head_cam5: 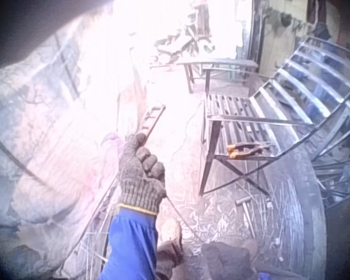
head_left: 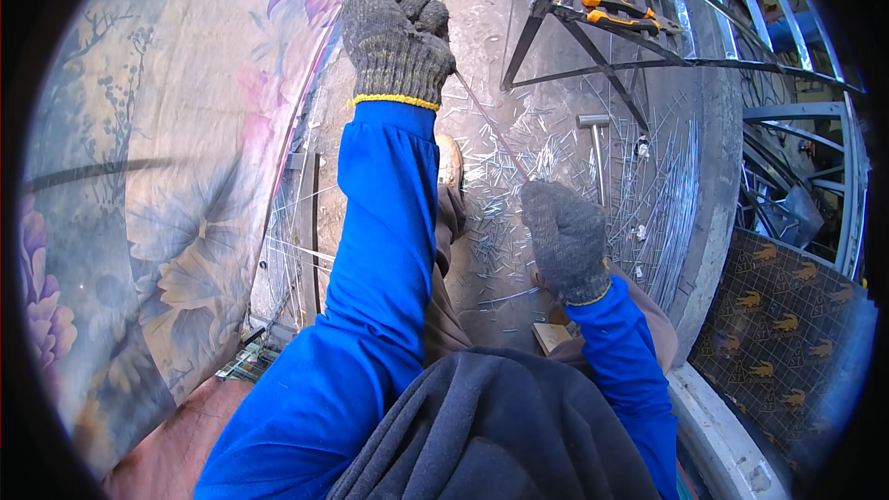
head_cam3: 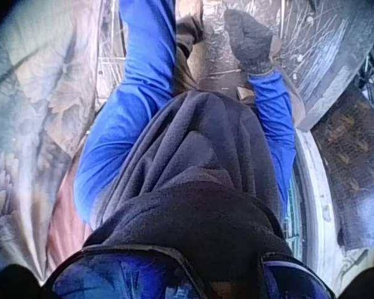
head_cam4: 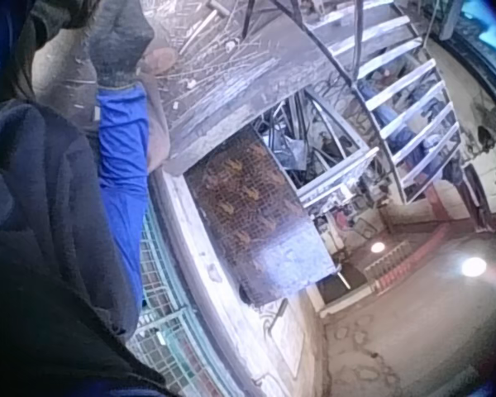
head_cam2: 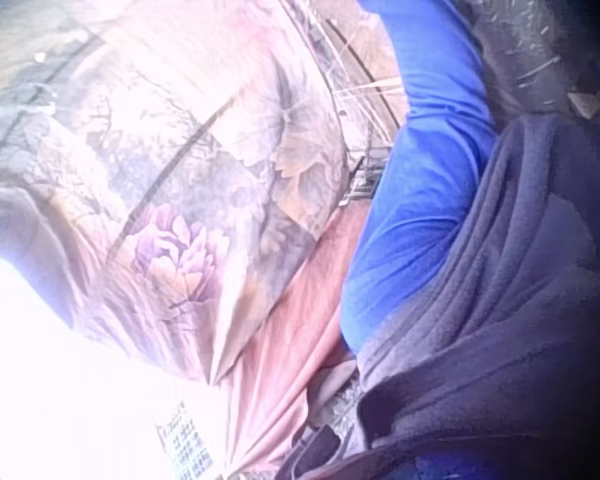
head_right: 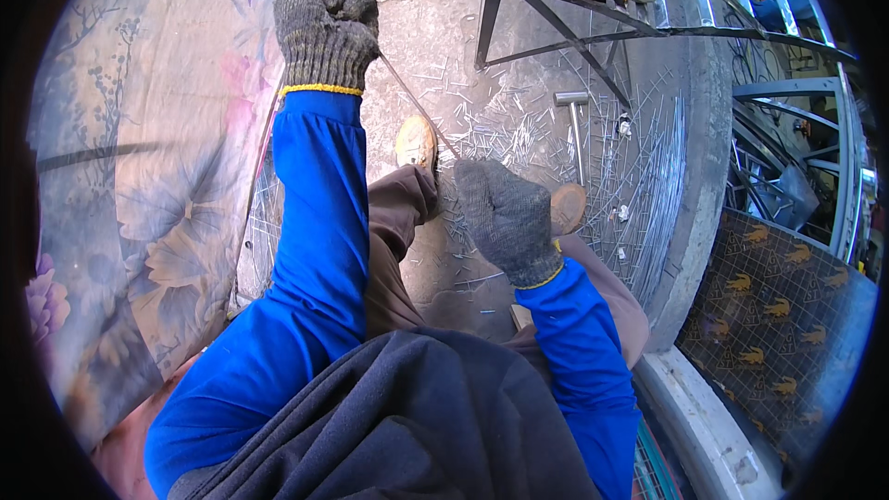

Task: Cutting metal wire or thin rods using pliers or wire cutters in a fabrication environment.

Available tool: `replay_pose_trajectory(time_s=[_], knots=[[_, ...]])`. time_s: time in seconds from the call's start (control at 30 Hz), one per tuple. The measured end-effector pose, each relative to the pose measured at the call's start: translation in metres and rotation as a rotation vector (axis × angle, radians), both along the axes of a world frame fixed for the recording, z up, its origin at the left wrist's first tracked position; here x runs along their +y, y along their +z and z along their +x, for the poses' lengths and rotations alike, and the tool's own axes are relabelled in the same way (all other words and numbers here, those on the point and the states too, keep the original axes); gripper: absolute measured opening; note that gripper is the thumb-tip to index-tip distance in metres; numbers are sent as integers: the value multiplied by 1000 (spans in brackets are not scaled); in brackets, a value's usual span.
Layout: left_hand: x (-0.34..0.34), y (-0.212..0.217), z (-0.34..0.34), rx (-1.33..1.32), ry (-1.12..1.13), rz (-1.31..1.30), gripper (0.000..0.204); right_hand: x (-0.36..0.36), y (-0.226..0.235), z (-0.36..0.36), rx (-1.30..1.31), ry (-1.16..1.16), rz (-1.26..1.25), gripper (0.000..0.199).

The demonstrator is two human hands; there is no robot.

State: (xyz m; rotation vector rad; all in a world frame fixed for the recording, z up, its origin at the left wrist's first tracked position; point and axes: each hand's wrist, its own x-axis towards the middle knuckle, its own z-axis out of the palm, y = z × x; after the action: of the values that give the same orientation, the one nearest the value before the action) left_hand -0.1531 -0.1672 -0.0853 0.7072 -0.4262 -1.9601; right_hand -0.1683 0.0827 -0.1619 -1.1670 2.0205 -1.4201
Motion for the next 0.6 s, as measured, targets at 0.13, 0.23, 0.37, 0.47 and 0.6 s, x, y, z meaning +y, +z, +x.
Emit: replay_pose_trajectory(time_s=[0.13, 0.23, 0.37, 0.47, 0.6], knots=[[3, 4, -1, -1, 50, -18, 19, 2, -10, -5, 146, 67, 35, 16], [-8, -10, 1, -27, 69, -93, 19, -4, -5, -3, 180, 41, 54, 20], [-25, -17, 16, -99, 106, -254, 21, -2, 5, -5, -216, 18, 154, 24], [-28, -19, 17, -144, 156, -197, 26, 3, 0, 0, 201, 59, 131, 23], [-33, -25, 19, -104, 145, -153, 22, -2, -1, 5, -120, -123, 167, 25]])
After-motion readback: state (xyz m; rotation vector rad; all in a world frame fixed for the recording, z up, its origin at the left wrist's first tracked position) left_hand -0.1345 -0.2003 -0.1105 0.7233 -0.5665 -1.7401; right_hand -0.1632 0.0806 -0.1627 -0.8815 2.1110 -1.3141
